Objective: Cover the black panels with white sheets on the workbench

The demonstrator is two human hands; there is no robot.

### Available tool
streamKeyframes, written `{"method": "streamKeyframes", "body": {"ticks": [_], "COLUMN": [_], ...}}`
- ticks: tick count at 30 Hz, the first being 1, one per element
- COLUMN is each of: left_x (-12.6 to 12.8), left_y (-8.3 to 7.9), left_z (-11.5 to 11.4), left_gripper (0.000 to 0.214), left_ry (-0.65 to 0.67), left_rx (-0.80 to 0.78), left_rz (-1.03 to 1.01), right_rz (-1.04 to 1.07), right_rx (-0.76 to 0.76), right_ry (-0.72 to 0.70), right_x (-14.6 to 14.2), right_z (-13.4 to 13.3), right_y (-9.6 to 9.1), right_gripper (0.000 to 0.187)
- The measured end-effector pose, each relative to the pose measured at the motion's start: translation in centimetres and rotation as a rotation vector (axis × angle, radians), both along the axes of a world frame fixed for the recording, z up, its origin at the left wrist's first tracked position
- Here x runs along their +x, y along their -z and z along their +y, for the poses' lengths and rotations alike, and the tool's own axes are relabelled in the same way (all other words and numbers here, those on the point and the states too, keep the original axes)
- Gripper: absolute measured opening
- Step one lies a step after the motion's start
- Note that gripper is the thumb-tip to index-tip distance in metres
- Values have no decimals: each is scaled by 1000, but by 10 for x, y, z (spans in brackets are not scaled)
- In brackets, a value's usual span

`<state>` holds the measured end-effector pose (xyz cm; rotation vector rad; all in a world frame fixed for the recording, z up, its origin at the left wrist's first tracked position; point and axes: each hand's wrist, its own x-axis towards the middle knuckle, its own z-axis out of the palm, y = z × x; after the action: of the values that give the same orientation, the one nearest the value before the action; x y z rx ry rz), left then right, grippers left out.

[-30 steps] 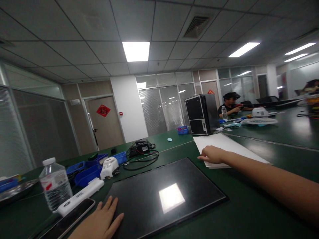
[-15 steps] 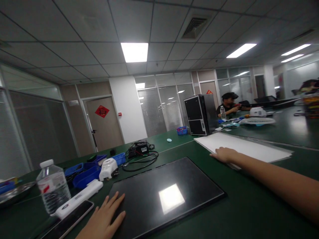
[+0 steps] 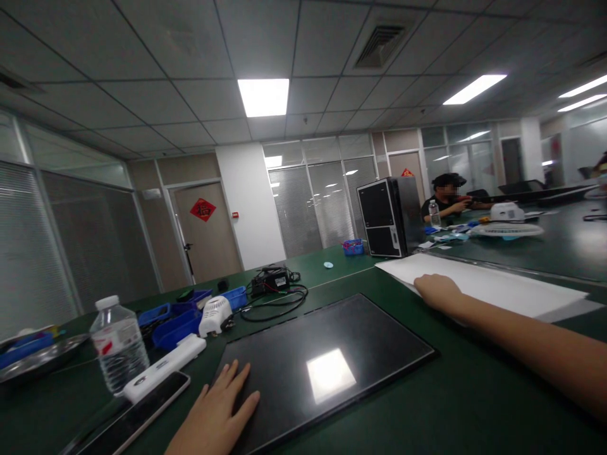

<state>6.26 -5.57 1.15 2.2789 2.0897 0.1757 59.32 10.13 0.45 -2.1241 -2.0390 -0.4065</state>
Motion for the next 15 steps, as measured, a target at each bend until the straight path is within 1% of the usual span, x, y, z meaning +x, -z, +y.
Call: {"method": "streamKeyframes", "body": {"ticks": [6,10,11,12,15], "left_x": [0,-3,-5,-7,-14], "left_y": [1,5,7,9,14], "left_z": [3,10,13,15,20], "left_gripper": [77,78,79,81,82], "left_ry": [-2,6,11,7,-50], "left_rx": [42,66,69,73,135], "left_rz": [-9,-8,-11,-24,-136], "right_rz": [-59,-86,-91,-89,-36], "right_rx": [73,104,101,91,26], "right_ry": [-43,-172,-234,-327,-709], "right_x": [-29,-67,-78,-90,-122], "right_z": [-19,-32,-36,-41,-57], "right_y": [-17,-20,-19,-18,-13], "right_gripper": [28,34,34,33,31]}}
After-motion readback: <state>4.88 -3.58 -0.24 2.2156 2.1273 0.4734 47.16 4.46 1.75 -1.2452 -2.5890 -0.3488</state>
